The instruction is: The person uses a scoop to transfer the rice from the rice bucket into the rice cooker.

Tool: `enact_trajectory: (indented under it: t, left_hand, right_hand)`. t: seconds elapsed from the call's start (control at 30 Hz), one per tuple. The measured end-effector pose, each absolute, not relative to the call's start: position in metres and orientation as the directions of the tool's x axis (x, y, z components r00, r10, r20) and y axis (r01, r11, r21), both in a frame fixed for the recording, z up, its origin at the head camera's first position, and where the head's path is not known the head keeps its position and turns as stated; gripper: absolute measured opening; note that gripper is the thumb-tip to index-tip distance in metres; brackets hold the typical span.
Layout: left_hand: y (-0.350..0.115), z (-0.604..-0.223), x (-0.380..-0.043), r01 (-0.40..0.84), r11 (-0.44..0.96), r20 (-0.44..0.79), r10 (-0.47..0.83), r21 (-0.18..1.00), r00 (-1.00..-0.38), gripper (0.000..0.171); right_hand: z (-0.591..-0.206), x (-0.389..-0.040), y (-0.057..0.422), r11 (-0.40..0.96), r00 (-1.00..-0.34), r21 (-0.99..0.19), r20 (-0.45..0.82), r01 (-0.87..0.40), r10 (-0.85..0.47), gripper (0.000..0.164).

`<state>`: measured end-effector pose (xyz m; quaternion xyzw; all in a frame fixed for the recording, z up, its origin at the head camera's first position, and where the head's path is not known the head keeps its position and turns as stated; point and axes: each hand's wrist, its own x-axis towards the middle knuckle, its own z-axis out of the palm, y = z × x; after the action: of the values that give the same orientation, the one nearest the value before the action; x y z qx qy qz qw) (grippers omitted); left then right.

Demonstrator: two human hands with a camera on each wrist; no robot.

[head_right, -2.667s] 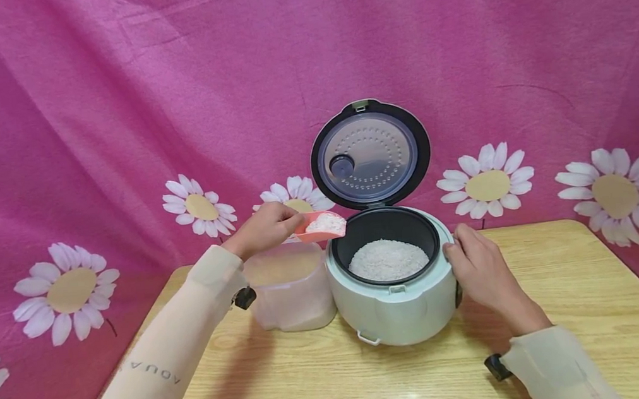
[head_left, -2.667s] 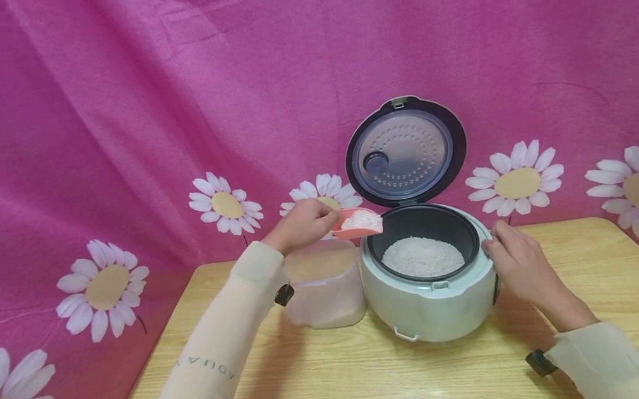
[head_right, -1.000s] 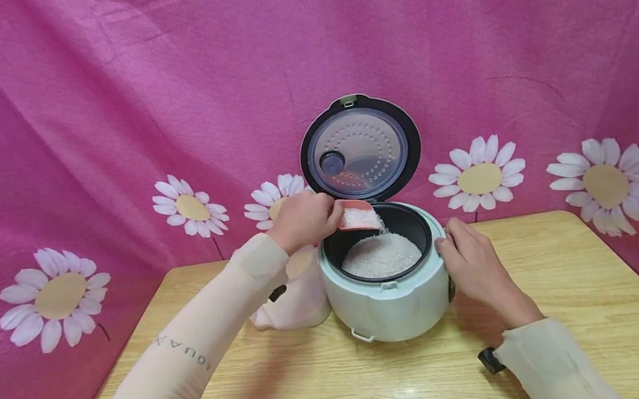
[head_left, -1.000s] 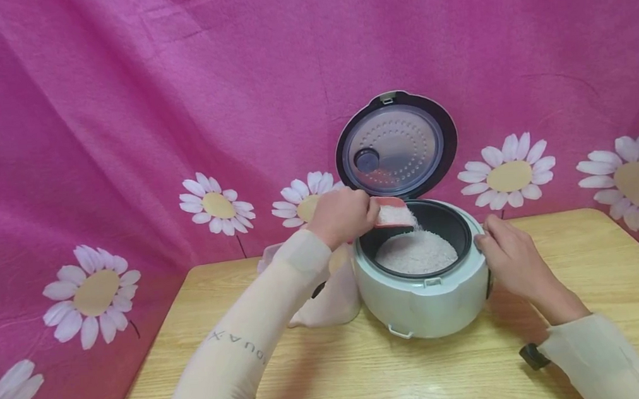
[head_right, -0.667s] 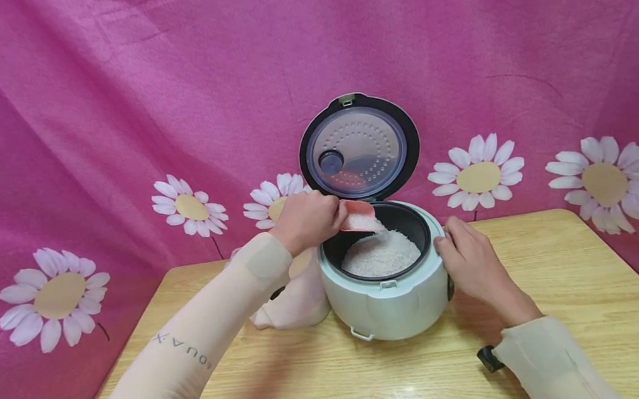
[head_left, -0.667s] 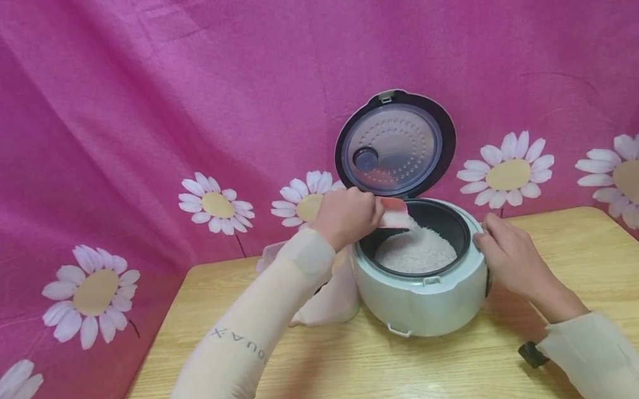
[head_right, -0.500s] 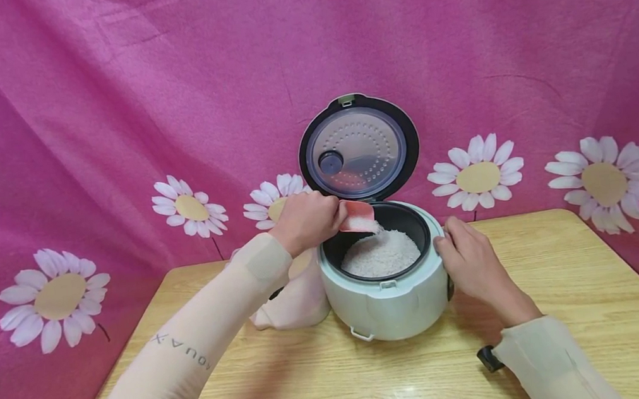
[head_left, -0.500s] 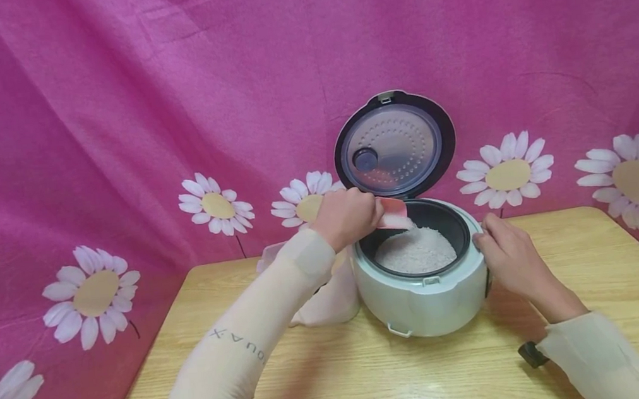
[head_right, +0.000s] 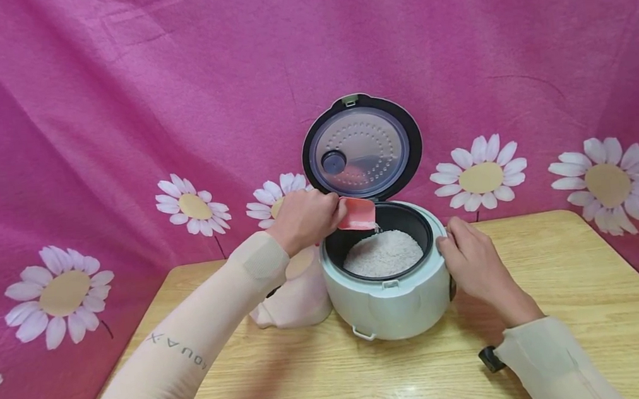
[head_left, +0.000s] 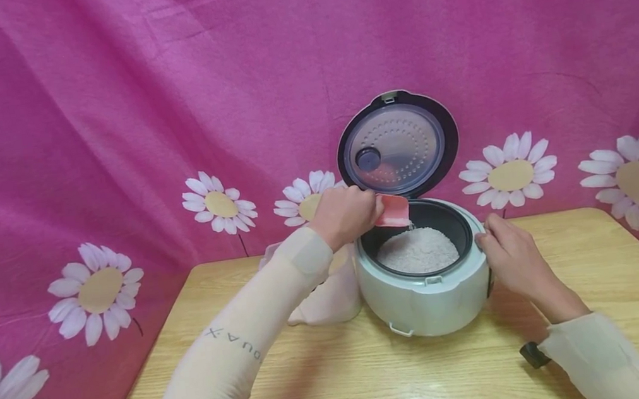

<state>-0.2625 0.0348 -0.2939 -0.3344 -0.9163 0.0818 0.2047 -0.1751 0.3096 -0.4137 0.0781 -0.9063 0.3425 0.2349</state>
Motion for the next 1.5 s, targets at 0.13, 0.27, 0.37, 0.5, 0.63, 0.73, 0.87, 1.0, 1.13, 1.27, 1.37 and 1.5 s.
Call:
enact_trajectory:
  t: [0.13, 0.27, 0.37, 0.5, 0.63, 0.73, 0.87, 1.0, 1.13, 1.27, 1.37, 1.5]
  left_hand:
    - [0.034, -0.293, -0.261, 0.580, 0.757, 0.334, 0.653, -0.300, -0.679, 0.040]
    - [0.032, -0.292, -0.259, 0.574, 0.747, 0.351, 0.664, -0.335, -0.660, 0.039]
    - [0.030, -0.291, -0.258, 0.570, 0.736, 0.370, 0.677, -0.364, -0.637, 0.038]
    - [0.025, -0.290, -0.257, 0.561, 0.720, 0.394, 0.694, -0.409, -0.603, 0.037]
    - [0.018, -0.289, -0.257, 0.547, 0.719, 0.397, 0.693, -0.428, -0.601, 0.037]
    - [0.011, -0.287, -0.256, 0.551, 0.724, 0.413, 0.690, -0.415, -0.595, 0.037]
    - [0.002, -0.285, -0.256, 0.561, 0.724, 0.436, 0.690, -0.401, -0.577, 0.037]
    - [-0.007, -0.283, -0.256, 0.560, 0.729, 0.418, 0.685, -0.393, -0.597, 0.034]
    - [-0.019, -0.282, -0.255, 0.548, 0.734, 0.424, 0.679, -0.401, -0.599, 0.033]
    - [-0.032, -0.283, -0.257, 0.537, 0.744, 0.439, 0.668, -0.397, -0.600, 0.034]
    - [-0.043, -0.284, -0.257, 0.544, 0.759, 0.448, 0.651, -0.359, -0.613, 0.035]
    - [-0.057, -0.286, -0.256, 0.556, 0.775, 0.464, 0.628, -0.300, -0.625, 0.035]
  right_hand:
    - [-0.414, -0.175, 0.310, 0.756, -0.881, -0.583, 0.473, -0.297, 0.019, 0.018]
    - [-0.414, -0.175, 0.310, 0.759, -0.879, -0.579, 0.477, -0.297, 0.020, 0.018]
    - [-0.414, -0.175, 0.310, 0.760, -0.877, -0.578, 0.480, -0.297, 0.022, 0.018]
    - [-0.414, -0.175, 0.310, 0.758, -0.879, -0.582, 0.476, -0.293, 0.025, 0.019]
    - [-0.414, -0.176, 0.310, 0.757, -0.881, -0.585, 0.472, -0.292, 0.024, 0.019]
    - [-0.414, -0.177, 0.309, 0.758, -0.875, -0.581, 0.483, -0.297, 0.027, 0.019]
    - [-0.415, -0.177, 0.309, 0.760, -0.868, -0.575, 0.496, -0.303, 0.030, 0.019]
    - [-0.415, -0.177, 0.310, 0.761, -0.870, -0.577, 0.491, -0.297, 0.033, 0.019]
    - [-0.415, -0.176, 0.310, 0.758, -0.875, -0.583, 0.482, -0.291, 0.035, 0.019]
    - [-0.415, -0.176, 0.310, 0.757, -0.874, -0.584, 0.485, -0.294, 0.035, 0.018]
    - [-0.415, -0.176, 0.310, 0.759, -0.874, -0.581, 0.485, -0.294, 0.033, 0.018]
    - [-0.415, -0.176, 0.310, 0.759, -0.875, -0.581, 0.482, -0.293, 0.031, 0.019]
